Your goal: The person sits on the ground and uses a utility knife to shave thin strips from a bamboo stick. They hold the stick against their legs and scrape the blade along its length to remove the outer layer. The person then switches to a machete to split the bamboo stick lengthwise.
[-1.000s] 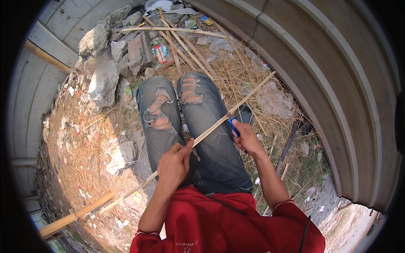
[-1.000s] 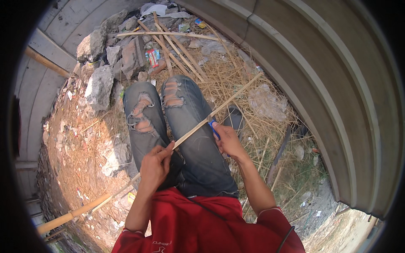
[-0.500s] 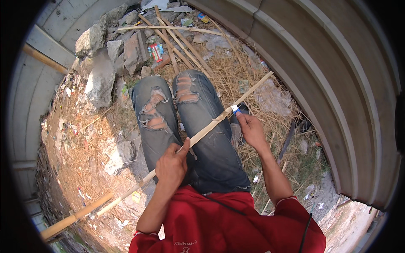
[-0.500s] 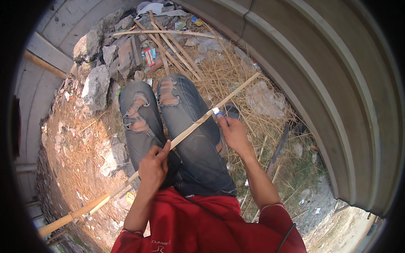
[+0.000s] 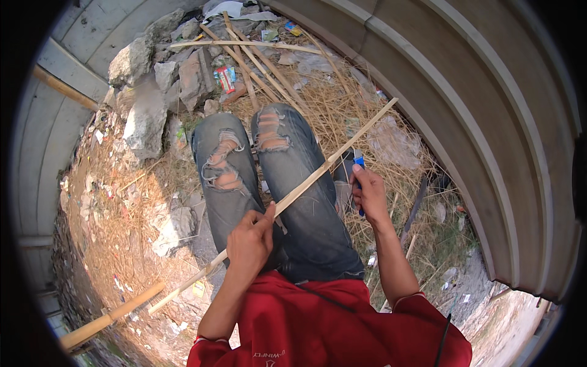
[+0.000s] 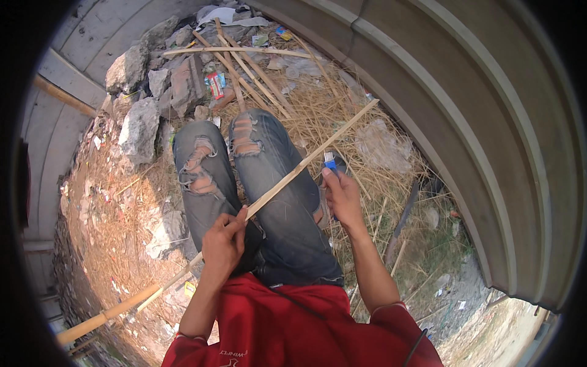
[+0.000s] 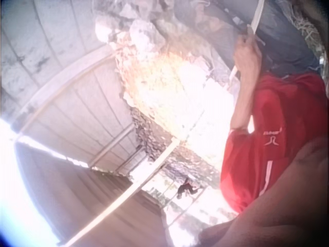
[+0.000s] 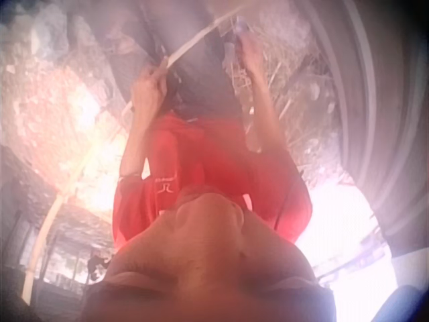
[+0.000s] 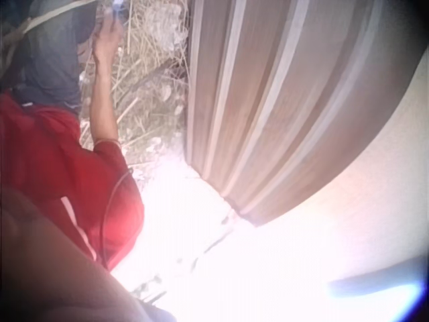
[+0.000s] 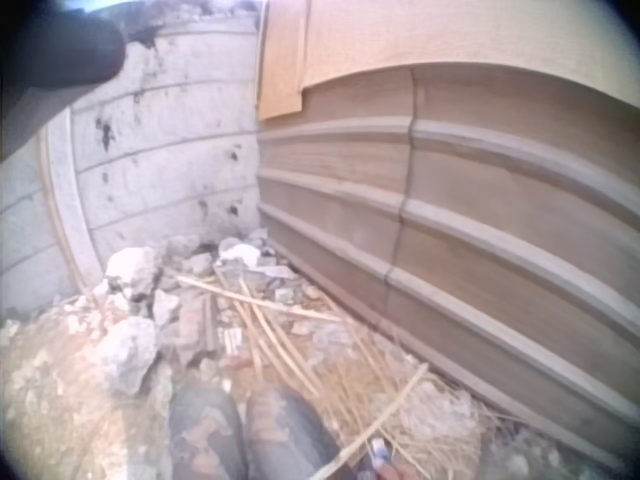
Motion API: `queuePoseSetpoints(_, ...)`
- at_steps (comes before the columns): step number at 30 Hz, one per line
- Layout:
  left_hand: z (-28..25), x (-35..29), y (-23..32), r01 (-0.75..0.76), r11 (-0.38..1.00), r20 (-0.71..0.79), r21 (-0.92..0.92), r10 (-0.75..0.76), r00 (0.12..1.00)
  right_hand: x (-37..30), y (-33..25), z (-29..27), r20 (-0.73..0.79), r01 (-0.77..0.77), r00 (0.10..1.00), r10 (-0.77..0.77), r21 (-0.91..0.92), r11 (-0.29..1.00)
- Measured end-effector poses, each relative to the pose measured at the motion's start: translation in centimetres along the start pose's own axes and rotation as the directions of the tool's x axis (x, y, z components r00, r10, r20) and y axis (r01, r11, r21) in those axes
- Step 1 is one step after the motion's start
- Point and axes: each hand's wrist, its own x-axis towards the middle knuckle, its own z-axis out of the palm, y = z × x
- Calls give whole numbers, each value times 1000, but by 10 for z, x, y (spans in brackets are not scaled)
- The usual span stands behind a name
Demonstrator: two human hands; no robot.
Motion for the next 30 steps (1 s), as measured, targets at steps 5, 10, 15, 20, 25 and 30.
queuePoseSetpoints(5,-1,5,14,2,999,-95,-44,-6,995,-6,-12,31,96,157,985,-144,-152,976)
queuePoseSetpoints(10,-3,13,24,-61,998,-151,-29,56,987,0,-2,54,86,206,976,-200,-61,977)
queuePoseSetpoints(15,-5,30,29,-119,990,-166,-72,106,980,-6,-8,60,125,164,979,-160,-16,986)
queuePoseSetpoints(20,-2,42,26,-178,981,-87,-82,171,982,-2,-3,57,90,208,974,-206,-11,978)
queuePoseSetpoints(25,-7,47,14,-250,962,-129,-107,236,963,-5,-9,52,55,132,989,-134,40,990)
queuePoseSetpoints(30,-58,71,-19,8,989,-554,-148,-90,828,-5,-12,48,28,140,990,-141,34,990)
